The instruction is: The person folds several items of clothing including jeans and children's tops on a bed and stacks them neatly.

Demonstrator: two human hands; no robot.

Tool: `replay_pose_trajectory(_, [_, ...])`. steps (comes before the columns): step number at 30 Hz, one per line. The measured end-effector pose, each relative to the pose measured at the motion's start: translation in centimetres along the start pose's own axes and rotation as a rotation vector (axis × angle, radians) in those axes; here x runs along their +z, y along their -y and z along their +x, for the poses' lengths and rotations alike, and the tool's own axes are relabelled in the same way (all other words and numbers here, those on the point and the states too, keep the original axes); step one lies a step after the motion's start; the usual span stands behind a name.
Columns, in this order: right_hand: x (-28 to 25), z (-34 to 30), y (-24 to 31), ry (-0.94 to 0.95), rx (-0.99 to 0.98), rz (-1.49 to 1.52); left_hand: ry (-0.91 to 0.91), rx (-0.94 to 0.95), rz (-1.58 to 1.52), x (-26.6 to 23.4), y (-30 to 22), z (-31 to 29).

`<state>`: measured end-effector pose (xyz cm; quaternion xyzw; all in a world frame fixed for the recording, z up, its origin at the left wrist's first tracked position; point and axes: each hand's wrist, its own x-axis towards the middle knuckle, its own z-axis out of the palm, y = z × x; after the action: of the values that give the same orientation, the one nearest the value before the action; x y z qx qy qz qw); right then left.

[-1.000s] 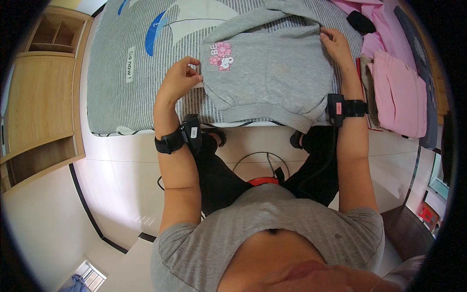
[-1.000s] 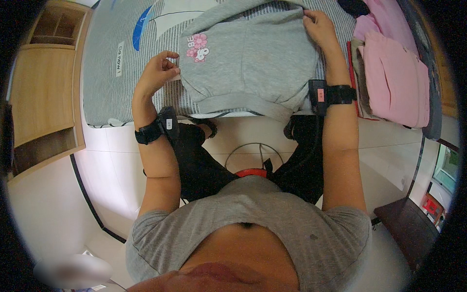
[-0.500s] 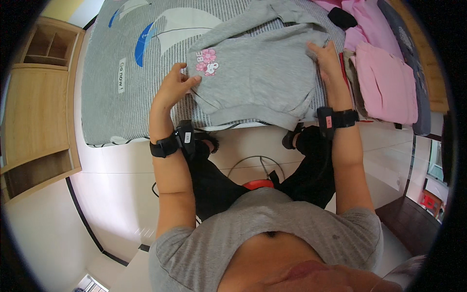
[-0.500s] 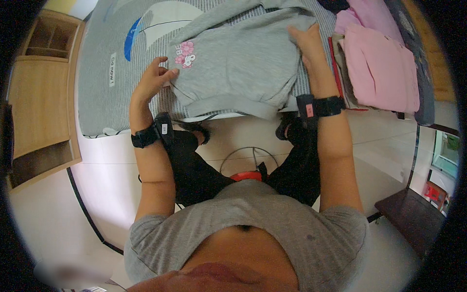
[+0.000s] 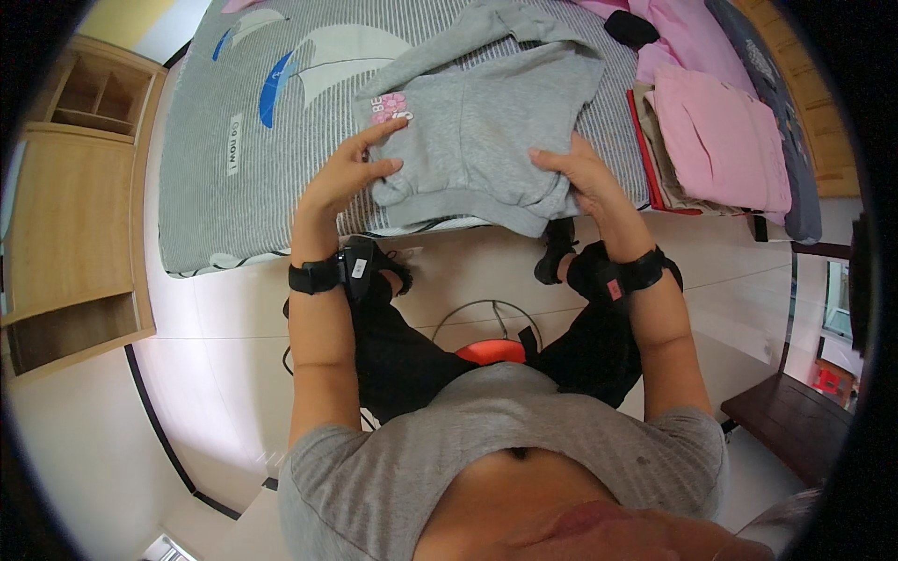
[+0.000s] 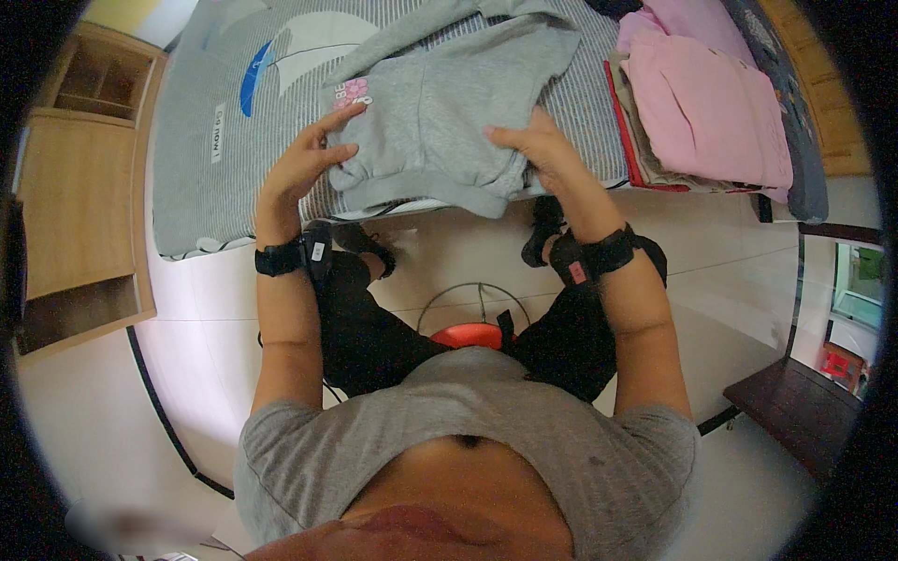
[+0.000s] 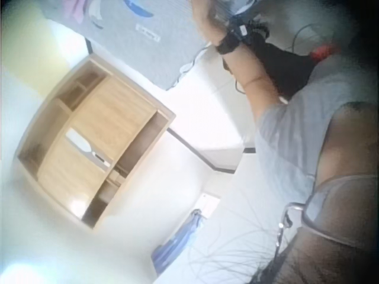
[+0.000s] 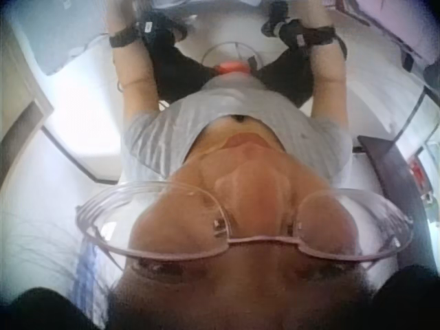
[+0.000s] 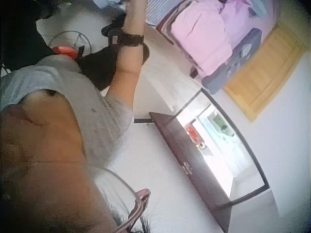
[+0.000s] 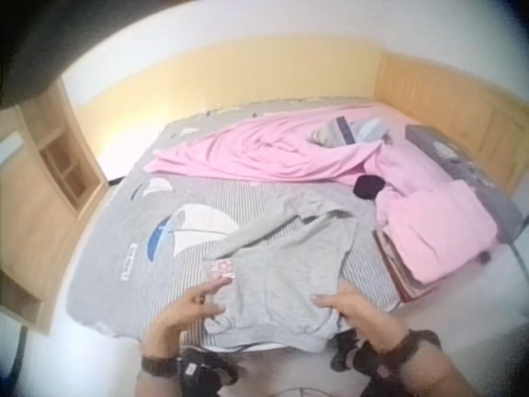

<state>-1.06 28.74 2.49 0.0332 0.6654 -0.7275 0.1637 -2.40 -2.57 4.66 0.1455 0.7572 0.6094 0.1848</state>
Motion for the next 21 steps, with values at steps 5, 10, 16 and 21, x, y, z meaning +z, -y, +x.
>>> replay_pose_trajectory(5, [-1.2,0.0,2.5,-0.151,-0.22,0.127,-0.098,0.184,-0.278,1.2,-2.4,0.5])
replay_pose_trajectory(10, [-3.9,-0.6,4.6,-0.251,-0.222,-0.164,0.277,-0.022,-0.252,3.7,-3.2,0.4])
replay_pose_trajectory(16, [-0.6,-0.4,3.4,-0.307,-0.541,-0.693,0.441,-0.059,-0.299,6.6,-3.1,2.2])
replay_pose_trajectory(21, [2.1,0.4,2.4,-0.224,-0.491,-0.711,0.449,0.024,-0.361,6.3,-3.1,2.8])
